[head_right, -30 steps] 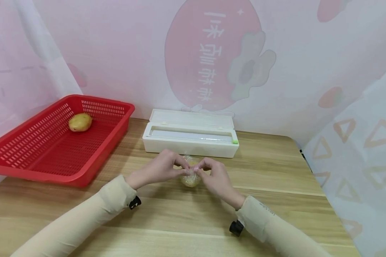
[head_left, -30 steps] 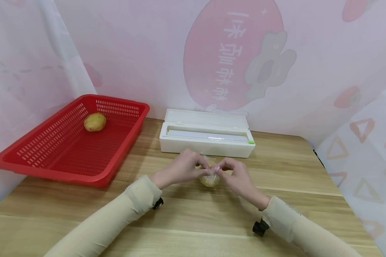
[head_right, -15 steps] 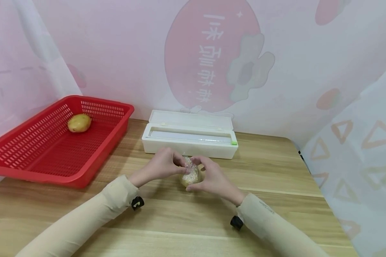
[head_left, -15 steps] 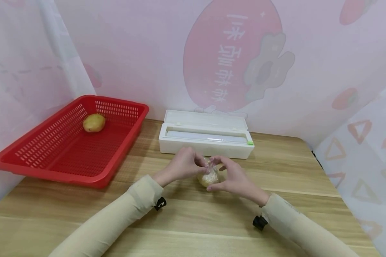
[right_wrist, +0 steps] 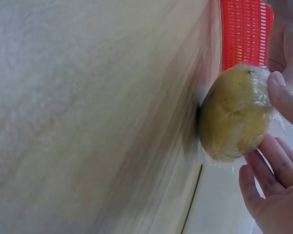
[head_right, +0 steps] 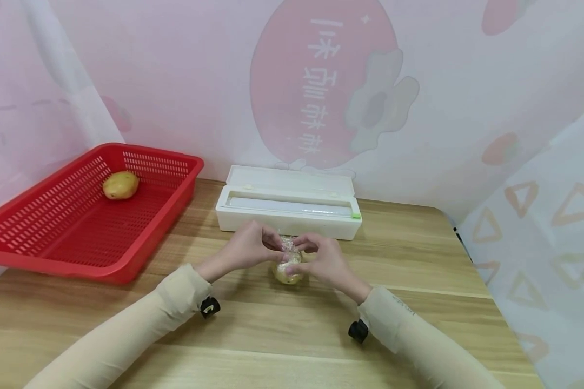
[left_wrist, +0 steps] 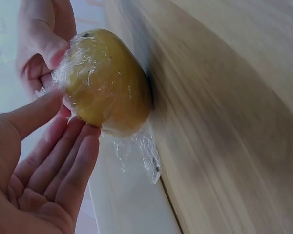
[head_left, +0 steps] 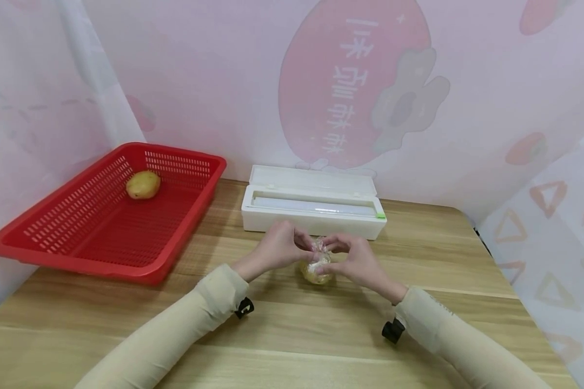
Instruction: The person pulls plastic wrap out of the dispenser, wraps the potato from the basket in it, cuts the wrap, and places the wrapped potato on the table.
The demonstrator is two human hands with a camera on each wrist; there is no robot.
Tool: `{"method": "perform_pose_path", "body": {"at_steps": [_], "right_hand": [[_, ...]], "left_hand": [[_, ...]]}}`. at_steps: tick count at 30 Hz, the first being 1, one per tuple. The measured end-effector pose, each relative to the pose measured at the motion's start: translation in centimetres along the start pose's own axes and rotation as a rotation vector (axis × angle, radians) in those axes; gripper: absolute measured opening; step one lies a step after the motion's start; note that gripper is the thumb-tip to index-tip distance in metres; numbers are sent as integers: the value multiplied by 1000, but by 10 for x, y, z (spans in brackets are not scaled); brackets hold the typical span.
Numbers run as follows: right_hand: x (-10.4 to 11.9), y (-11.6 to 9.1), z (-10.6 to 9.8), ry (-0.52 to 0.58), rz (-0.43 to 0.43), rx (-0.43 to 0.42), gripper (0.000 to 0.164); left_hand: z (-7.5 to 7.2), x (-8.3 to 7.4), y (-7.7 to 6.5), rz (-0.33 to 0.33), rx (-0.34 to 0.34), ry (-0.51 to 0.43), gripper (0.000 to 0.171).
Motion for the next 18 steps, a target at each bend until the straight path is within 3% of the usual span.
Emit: {"method": "perform_pose_path", "body": {"at_steps": [4, 11, 18], "right_hand": [[-2, 1, -1, 45, 11, 4, 46], [-1, -1, -2, 87, -58, 20, 46], [2, 0, -2, 53, -74, -19, 39]], "left_hand": [[0, -1, -1, -36, -37, -11, 14], [1, 1, -3, -77, -108, -61, 24], [4, 0, -4, 5, -121, -28, 15]]}}
Point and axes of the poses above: each hand's wrist, its own y-axis towards the middle knuckle, its own z-axis out of the palm, x = y × z, the point moved 6 cm from there along y, towards the middle knuckle, and after that the axes turned 4 degrees about z, right-handed, at the moved point
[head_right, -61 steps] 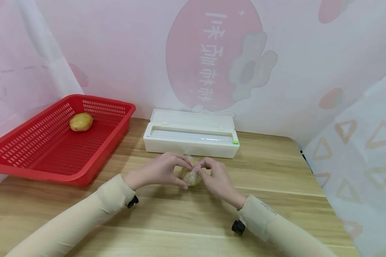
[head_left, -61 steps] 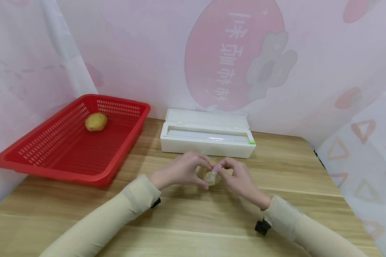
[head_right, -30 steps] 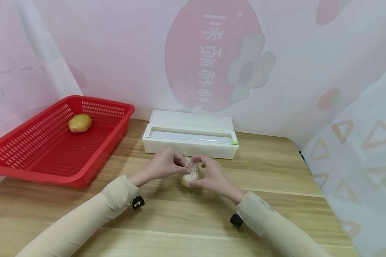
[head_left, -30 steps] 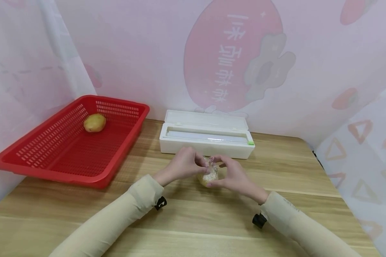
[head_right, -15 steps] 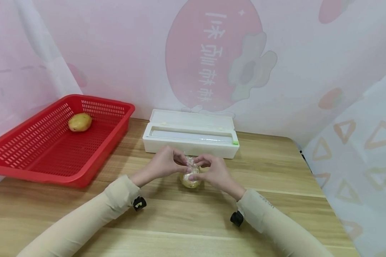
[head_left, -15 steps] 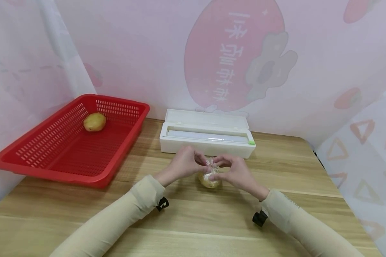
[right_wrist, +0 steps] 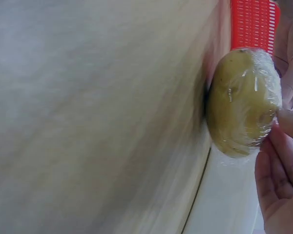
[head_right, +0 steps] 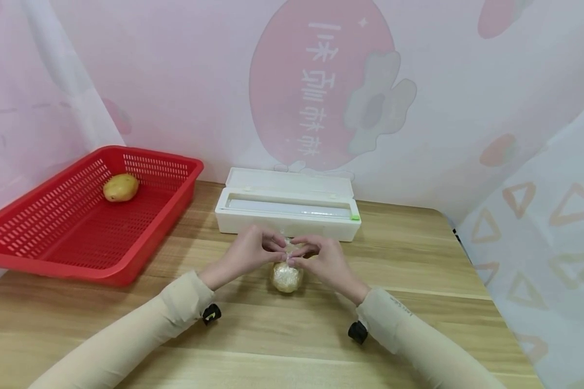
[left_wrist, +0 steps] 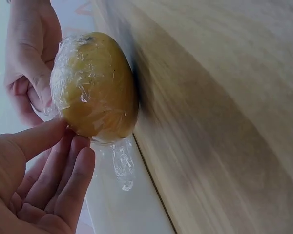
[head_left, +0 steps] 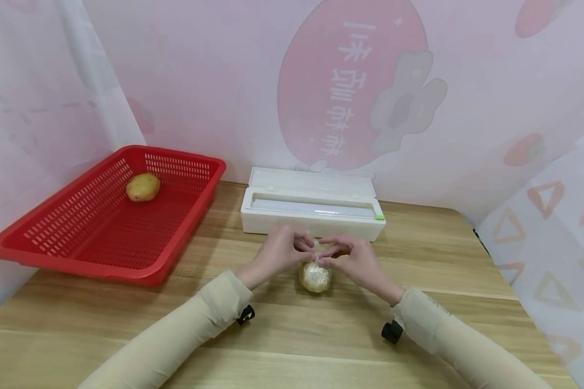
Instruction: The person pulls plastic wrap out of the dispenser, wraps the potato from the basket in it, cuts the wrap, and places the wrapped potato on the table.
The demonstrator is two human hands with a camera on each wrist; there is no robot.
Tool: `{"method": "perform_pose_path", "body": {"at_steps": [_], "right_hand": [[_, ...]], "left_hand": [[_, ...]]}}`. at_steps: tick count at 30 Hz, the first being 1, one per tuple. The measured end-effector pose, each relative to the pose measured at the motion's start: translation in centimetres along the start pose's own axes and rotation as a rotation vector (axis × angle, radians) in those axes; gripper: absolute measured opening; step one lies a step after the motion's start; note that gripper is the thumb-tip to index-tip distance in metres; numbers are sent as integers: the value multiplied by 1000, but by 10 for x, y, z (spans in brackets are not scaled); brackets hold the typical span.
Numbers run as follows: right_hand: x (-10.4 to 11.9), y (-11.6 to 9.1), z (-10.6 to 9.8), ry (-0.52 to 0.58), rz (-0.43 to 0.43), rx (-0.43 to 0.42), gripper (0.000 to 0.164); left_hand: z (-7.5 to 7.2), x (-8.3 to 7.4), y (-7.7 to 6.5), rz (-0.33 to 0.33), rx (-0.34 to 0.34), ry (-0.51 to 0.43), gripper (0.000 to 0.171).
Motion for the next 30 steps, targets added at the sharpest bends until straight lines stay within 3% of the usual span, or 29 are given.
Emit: {"method": "perform_pose_path", "body": {"at_steps": [5, 9, 15, 21, 30], "right_hand": [[6, 1, 2, -37, -59, -13, 14], [8, -2, 3, -140, -120, -11, 4], [7, -4, 3, -210, -185, 110, 21], [4, -2, -2, -213, -198, 235, 37], [1, 2, -6, -203, -202, 259, 38]], "left_hand": [[0, -2, 1, 82, 8, 32, 8], [-1, -2, 0, 142, 79, 60, 7], [-2, -4, -1, 238, 237, 151, 16], [0, -4, -2, 210, 323, 100, 32], [0, -1, 0, 193, 309, 84, 33]]}}
Point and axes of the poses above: each hand's wrist, its own y-axis towards the middle knuckle, its own z-axis out of the palm, x = y × z, the point moved 6 cm from there along y, towards the middle knuckle, and after that the axes turned 4 degrees about z, right-handed, at the moved point
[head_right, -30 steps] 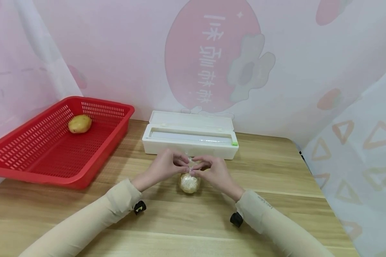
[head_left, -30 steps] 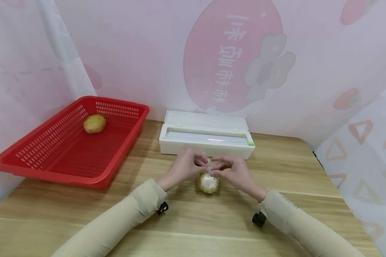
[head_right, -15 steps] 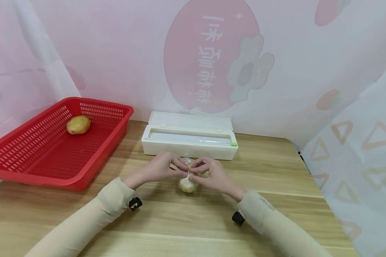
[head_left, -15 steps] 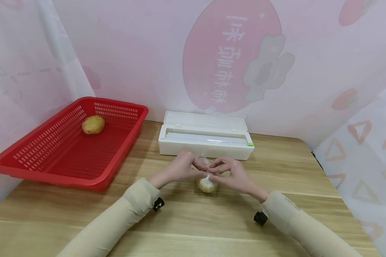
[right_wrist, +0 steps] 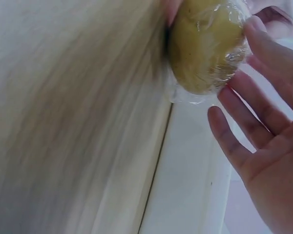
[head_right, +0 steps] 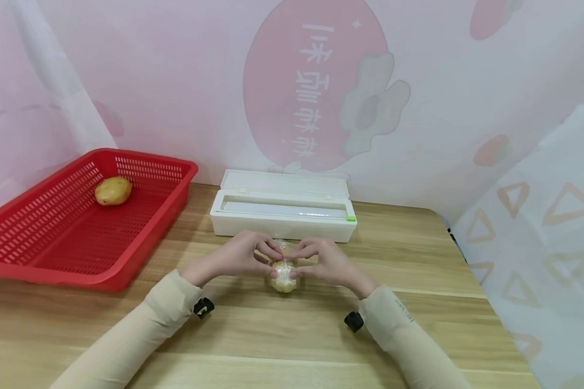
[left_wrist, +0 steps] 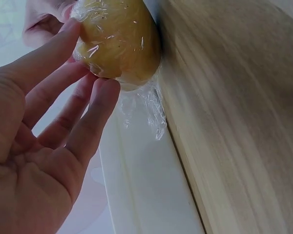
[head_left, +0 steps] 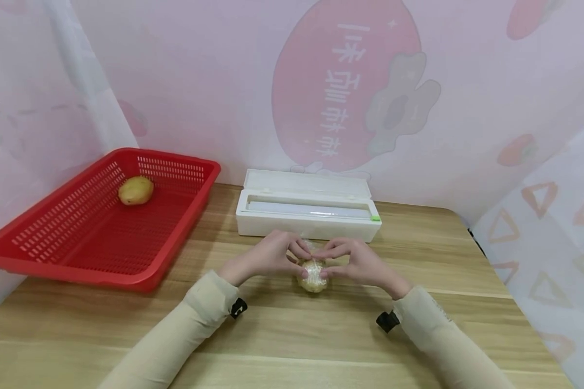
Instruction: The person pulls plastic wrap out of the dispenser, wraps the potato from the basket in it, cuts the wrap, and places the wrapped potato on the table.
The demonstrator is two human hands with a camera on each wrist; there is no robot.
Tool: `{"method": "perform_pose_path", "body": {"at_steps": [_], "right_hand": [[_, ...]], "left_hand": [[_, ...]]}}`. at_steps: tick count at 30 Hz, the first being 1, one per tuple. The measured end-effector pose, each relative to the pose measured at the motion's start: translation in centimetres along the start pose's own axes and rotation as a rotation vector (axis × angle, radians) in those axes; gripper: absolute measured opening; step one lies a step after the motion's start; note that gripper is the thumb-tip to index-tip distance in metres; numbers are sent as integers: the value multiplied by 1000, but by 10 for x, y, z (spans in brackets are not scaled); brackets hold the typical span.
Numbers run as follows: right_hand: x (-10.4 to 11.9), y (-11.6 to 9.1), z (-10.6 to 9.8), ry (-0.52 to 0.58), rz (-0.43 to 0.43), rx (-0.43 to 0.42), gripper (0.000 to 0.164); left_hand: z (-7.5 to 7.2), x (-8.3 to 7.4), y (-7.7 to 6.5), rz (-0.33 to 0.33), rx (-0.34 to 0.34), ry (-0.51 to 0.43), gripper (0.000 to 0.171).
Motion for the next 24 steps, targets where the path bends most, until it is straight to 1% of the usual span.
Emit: {"method": "perform_pose_path", "body": {"at_steps": [3, 7, 10, 14, 17, 19, 22, 24], "right_hand": [[3, 1, 1, 8, -21, -9, 26], [9, 1, 2, 5, -54, -60, 12], [13, 2, 3, -39, -79, -95, 8], [17, 5, 3, -95, -93, -101, 10], [17, 5, 3, -121, -93, -100, 11], [17, 5, 3, -126, -81, -105, 12], [16, 3, 2, -127, -54, -108, 16], [16, 4, 2, -127, -34, -99, 20]], "left_hand": [[0, 1, 0, 2, -3, -15, 33], [1, 0, 0, 11, -1, -23, 34], [1, -2, 0, 21, 2, -28, 34], [1, -1, 1, 29, 1, -39, 33], [0, -1, 1, 47, -10, -11, 30], [-2, -2, 0, 72, -11, 30, 27], [-3, -8, 0, 119, 22, 106, 23], [-3, -12, 0, 135, 57, 155, 22]]}}
Point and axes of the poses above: each hand's wrist, its own y-axis towards the middle knuckle, its own z-axis out of the palm, x = y × z, the point moved 6 cm from there along y, towards the middle knuckle, and after that the axes turned 4 degrees about z, right-handed, at the moved point
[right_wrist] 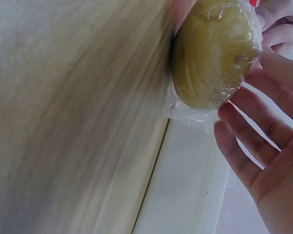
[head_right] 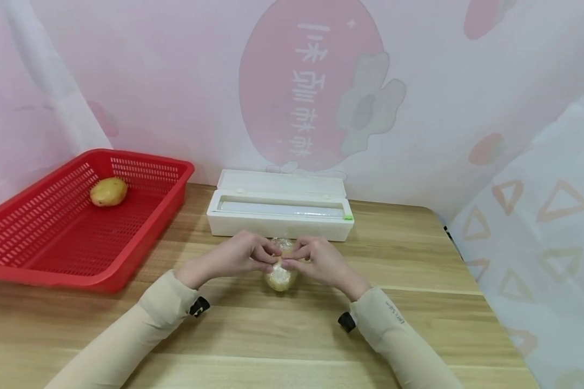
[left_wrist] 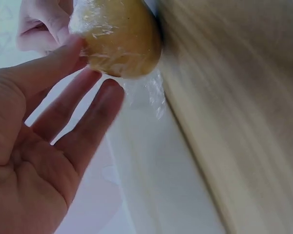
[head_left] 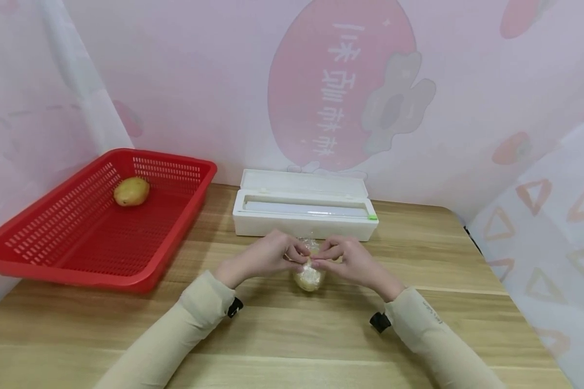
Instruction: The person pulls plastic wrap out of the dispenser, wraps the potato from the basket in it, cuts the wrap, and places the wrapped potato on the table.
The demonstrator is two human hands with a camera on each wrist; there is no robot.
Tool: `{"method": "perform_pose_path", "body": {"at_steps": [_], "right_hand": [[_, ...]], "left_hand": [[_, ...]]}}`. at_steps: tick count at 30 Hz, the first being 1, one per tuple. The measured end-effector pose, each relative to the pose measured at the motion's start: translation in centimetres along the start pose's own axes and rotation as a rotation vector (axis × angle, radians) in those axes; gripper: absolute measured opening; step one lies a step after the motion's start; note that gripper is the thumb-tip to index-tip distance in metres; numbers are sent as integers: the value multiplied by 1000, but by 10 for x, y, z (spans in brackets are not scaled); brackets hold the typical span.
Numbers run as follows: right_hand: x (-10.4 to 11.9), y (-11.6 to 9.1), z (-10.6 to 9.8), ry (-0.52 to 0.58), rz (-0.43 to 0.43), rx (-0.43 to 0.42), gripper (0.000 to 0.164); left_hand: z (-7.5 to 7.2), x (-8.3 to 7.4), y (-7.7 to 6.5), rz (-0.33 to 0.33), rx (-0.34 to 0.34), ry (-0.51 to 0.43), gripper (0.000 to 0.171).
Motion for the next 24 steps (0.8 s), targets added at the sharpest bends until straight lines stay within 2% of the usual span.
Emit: {"method": "perform_pose_path", "body": {"at_steps": [3, 6, 10, 14, 20, 24], "right_hand": [[0, 2, 2, -18, 28, 29, 28], [1, 3, 4, -50, 49, 40, 33], [3, 3, 3, -112, 38, -1, 26], [6, 4, 1, -156, 18, -42, 17], [7, 8, -1, -97, 79, -7, 12], [7, 7, -3, -65, 138, 38, 26]], "left_hand": [[-1, -2, -1, -26, 37, 62, 21], [-1, 0, -2, -99, 48, 93, 27], [-1, 1, -3, -161, 43, 142, 43], [-2, -1, -3, -174, 32, 196, 47], [-10, 1, -6, -193, -30, 216, 31], [-13, 5, -7, -182, -78, 230, 22]]}}
Point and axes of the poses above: each hand's wrist, its own y-axis towards the middle knuckle, its own z-axis out of the palm, x = y × z, the point moved 6 cm from there along y, towards the middle knuckle, and after that the axes turned 4 degrees about z, right-handed, at the moved point
